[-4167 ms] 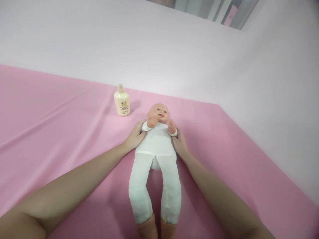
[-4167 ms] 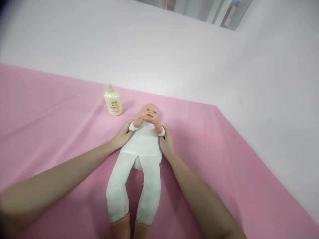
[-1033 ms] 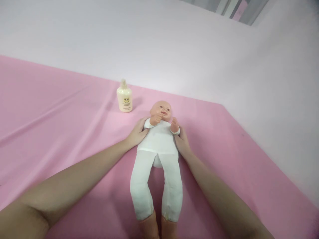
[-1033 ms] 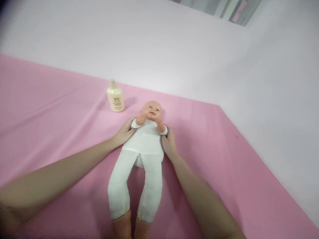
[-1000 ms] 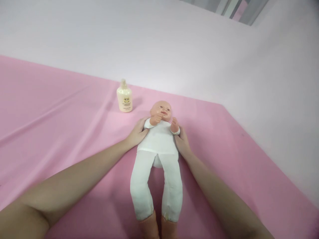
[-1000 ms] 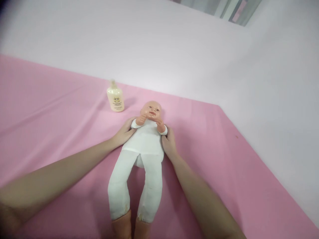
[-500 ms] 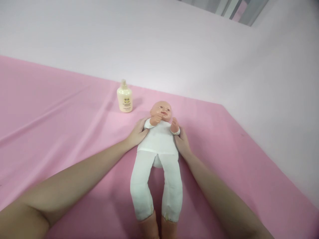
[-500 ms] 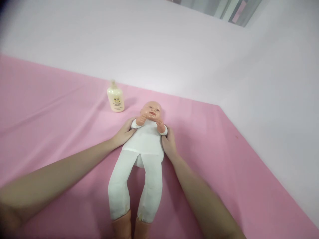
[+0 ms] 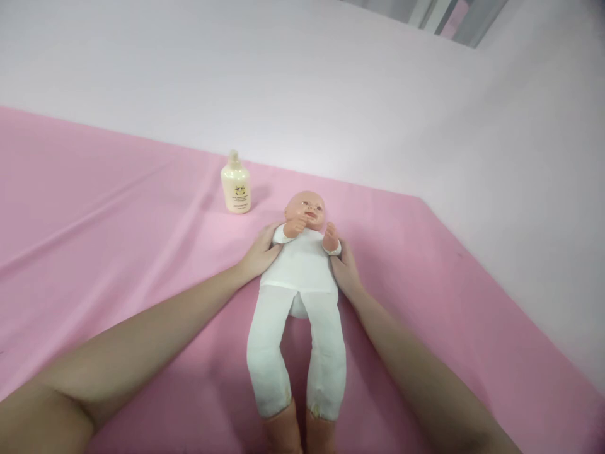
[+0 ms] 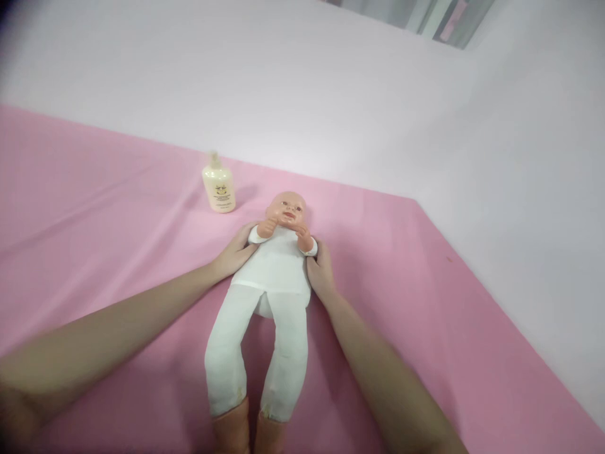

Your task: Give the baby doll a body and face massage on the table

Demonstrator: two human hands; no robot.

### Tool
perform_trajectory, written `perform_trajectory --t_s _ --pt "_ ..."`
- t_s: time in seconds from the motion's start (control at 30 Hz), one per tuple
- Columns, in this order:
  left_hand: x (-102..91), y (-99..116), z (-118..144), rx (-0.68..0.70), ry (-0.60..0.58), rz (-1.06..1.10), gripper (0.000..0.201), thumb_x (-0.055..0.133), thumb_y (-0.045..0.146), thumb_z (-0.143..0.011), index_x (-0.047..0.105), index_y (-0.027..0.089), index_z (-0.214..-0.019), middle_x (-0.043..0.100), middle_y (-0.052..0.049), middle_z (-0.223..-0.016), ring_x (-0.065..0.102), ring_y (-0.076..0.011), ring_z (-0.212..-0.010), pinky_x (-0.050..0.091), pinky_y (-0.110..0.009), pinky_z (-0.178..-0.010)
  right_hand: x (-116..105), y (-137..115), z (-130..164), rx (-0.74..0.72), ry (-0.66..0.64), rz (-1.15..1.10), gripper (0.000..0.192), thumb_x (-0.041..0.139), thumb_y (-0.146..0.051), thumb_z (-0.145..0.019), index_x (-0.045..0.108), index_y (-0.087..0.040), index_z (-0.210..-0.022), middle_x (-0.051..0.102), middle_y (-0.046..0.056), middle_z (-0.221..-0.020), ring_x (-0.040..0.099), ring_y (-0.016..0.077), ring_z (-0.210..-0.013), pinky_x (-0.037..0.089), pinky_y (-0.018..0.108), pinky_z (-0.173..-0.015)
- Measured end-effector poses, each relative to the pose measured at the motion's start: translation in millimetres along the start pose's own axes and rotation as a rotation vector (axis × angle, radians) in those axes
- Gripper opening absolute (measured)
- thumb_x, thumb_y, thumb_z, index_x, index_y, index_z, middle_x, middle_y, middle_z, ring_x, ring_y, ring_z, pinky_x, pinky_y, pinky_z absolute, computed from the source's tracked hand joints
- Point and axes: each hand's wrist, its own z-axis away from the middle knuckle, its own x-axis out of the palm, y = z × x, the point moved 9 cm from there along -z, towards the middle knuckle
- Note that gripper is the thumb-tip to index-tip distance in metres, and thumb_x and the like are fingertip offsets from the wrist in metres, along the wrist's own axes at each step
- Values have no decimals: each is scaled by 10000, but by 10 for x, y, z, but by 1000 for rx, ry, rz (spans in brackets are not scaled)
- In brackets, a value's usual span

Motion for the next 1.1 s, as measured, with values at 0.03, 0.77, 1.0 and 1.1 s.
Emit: perform_trajectory --t_s 0.03,0.77,1.0,1.1 --pt "0 0 0 1 0 -2 521 464 179 -851 424 252 -1366 515 -64 -1365 459 -255 -1275 332 -474 -1119 -1 -8 -1 -10 3 -1 435 474 -225 -822 510 -261 -1254 599 45 -1281 536 233 -1206 421 461 -1057" --pt "2 -39 -1 -6 7 -20 531 465 171 -837 418 249 -1360 511 -65 -1360 472 -249 -1254 359 -465 -1101 9 -14 3 -30 -9 -28 463 467 -187 -820 495 -267 -1276 572 36 -1330 520 221 -1232 409 451 -1076" --pt "2 -27 -1 -10 4 -35 536 459 159 -830 421 255 -1357 512 -57 -1357 473 -249 -1251 369 -460 -1093 11 -62 3 -41 -11 -19 458 455 -174 -815 506 -259 -1262 590 41 -1297 533 221 -1208 419 444 -1063" --pt "-2 -23 -2 -8 8 -30 535 458 157 -830 423 255 -1355 513 -58 -1356 476 -248 -1247 369 -460 -1093 10 -68 1 -41 -10 -17 460 456 -175 -813 505 -257 -1263 589 43 -1301 531 221 -1211 417 442 -1066"
